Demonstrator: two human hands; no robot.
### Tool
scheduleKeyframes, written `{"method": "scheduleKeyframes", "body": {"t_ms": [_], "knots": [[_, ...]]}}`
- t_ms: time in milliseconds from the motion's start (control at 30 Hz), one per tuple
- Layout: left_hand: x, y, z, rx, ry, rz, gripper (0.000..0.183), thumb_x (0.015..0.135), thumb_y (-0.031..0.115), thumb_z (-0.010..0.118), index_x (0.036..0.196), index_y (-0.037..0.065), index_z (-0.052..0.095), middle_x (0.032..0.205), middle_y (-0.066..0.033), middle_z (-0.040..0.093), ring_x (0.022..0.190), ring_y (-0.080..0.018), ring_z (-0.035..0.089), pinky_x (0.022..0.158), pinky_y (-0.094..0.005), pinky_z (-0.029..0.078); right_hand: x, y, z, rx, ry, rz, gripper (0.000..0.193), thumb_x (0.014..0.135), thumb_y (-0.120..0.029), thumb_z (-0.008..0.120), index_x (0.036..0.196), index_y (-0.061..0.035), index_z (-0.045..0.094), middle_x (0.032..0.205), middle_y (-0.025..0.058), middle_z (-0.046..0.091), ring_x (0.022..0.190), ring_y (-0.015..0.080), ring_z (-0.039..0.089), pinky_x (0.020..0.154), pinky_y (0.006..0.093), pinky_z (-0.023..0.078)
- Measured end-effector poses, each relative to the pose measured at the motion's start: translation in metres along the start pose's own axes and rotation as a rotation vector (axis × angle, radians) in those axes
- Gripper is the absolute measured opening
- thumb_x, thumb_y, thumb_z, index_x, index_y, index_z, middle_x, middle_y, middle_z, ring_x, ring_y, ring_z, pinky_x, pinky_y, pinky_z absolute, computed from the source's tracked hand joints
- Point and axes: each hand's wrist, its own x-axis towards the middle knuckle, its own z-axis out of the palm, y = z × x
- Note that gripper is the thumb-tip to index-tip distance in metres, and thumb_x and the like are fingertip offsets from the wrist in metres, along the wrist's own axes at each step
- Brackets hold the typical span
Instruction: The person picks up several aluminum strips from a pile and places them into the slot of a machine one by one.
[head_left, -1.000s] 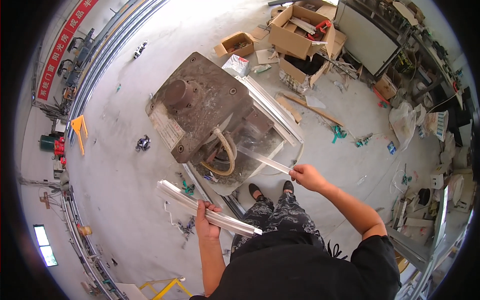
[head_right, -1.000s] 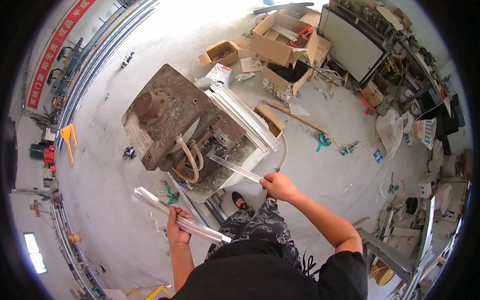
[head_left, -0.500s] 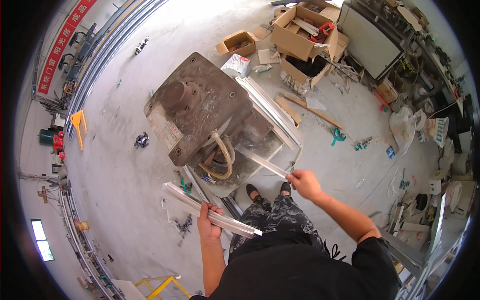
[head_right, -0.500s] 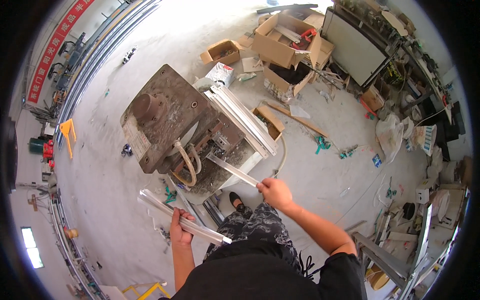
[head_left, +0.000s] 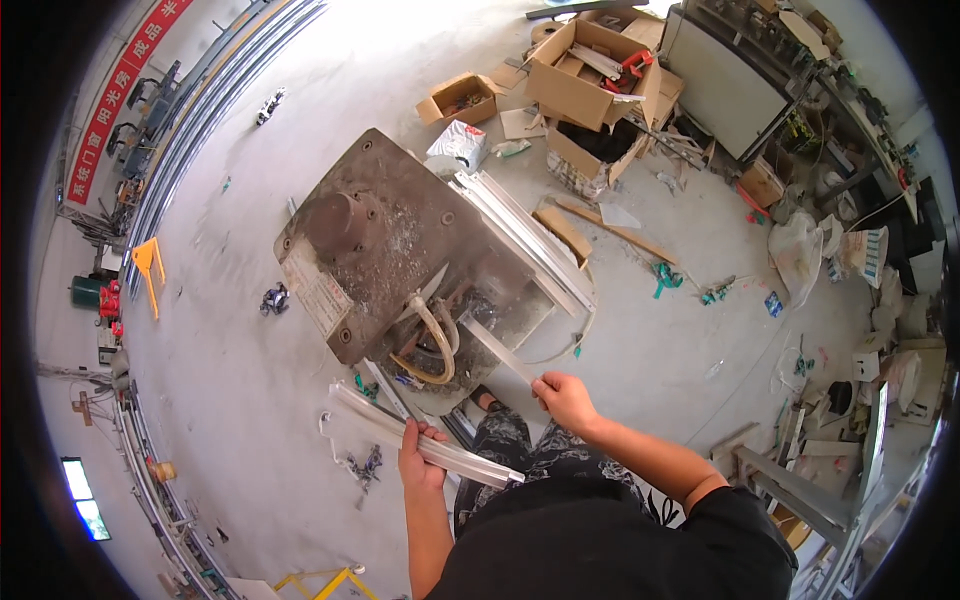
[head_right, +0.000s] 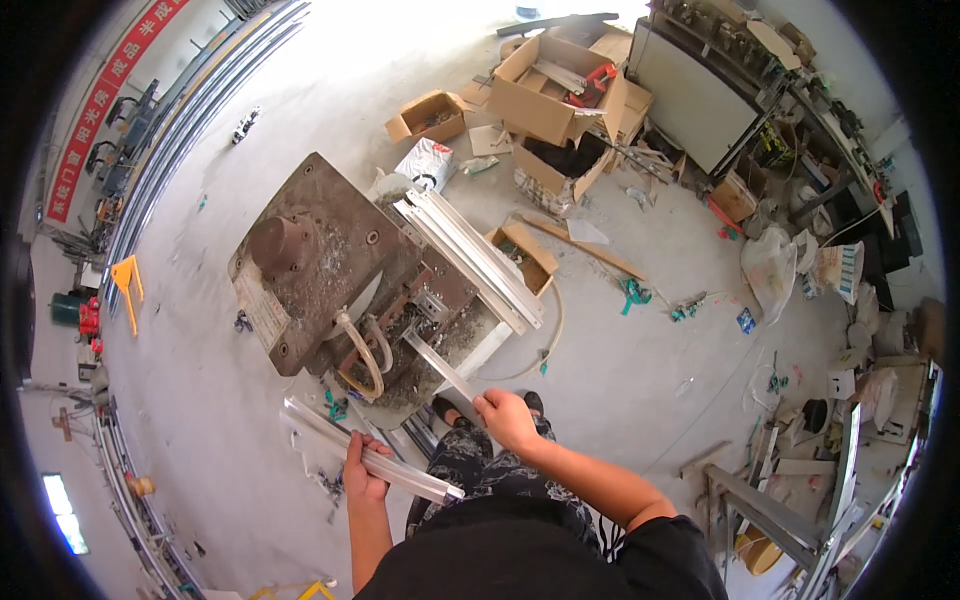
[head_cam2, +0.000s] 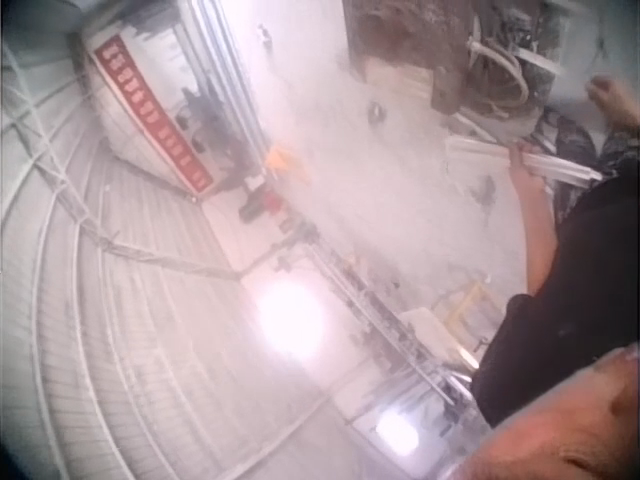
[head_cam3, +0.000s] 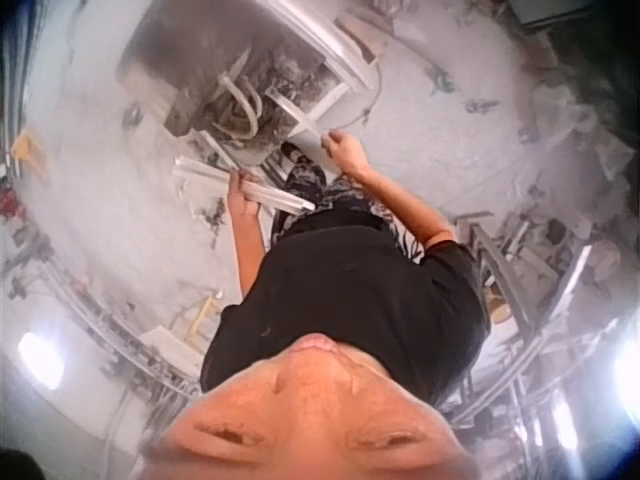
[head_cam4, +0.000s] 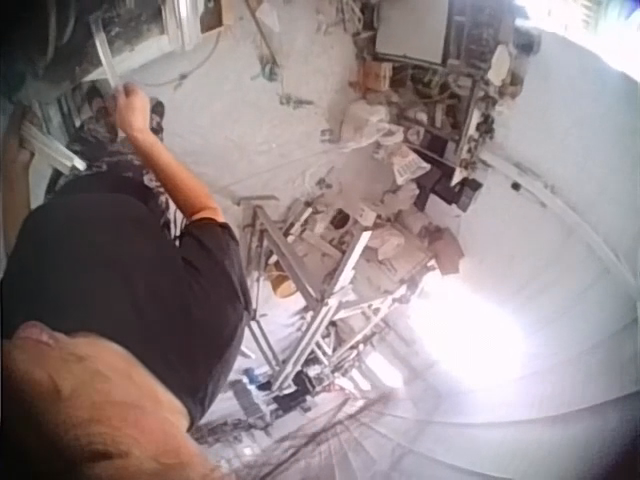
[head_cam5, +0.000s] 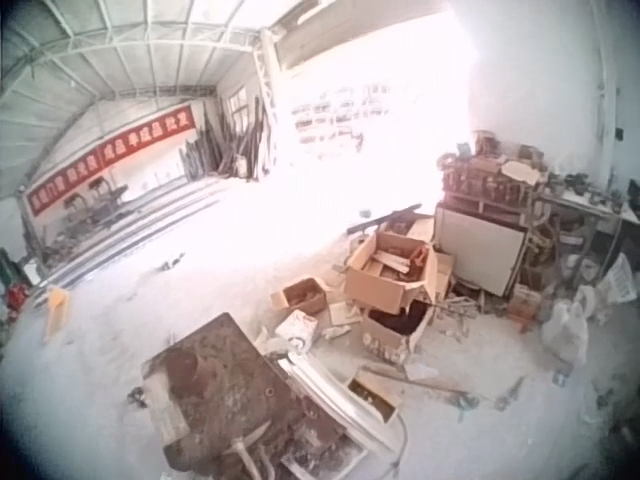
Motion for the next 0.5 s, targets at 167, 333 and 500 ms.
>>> {"method": "scheduleKeyframes", "body": {"t_ms": [167, 333, 500], "knots": [[0.023, 0.017, -0.011, -0.099, -0.045, -0.057, 0.018, 0.085, 0.018, 0.062, 0.078, 0.005, 0.052, 0.07, -0.0035, 0.051, 0.064, -0.0155, 0.05, 0.061, -0.0327, 0.046, 0.0, 0.0, -0.002, 0.054, -0.02, 0.054, 0.026, 0.088, -0.022, 0.052, 0.075, -0.0003, 0.058, 0.057, 0.0054, 0.053, 0.052, 0.0135, 0.05, 0.052, 0.0296, 0.04], [0.056, 0.056, -0.014, -0.111, -0.055, -0.088, 0.02, 0.084, 0.019, 0.062, 0.075, 0.005, 0.051, 0.064, -0.0051, 0.05, 0.062, -0.0183, 0.05, 0.061, -0.0333, 0.047, 0.0, 0.002, 0.0, 0.052, 0.002, 0.068, 0.027, 0.088, -0.023, 0.053, 0.074, -0.0005, 0.058, 0.056, 0.0033, 0.051, 0.052, 0.0105, 0.047, 0.051, 0.028, 0.039], [0.085, 0.092, -0.013, -0.048, -0.028, -0.083, 0.021, 0.083, 0.019, 0.062, 0.073, 0.006, 0.049, 0.064, -0.0045, 0.05, 0.06, -0.0189, 0.05, 0.06, -0.0327, 0.048, 0.0, 0.008, -0.002, 0.08, 0.005, 0.099, 0.025, 0.088, -0.021, 0.054, 0.074, -0.0007, 0.059, 0.055, 0.0016, 0.051, 0.05, 0.0094, 0.046, 0.05, 0.0263, 0.038]]}}
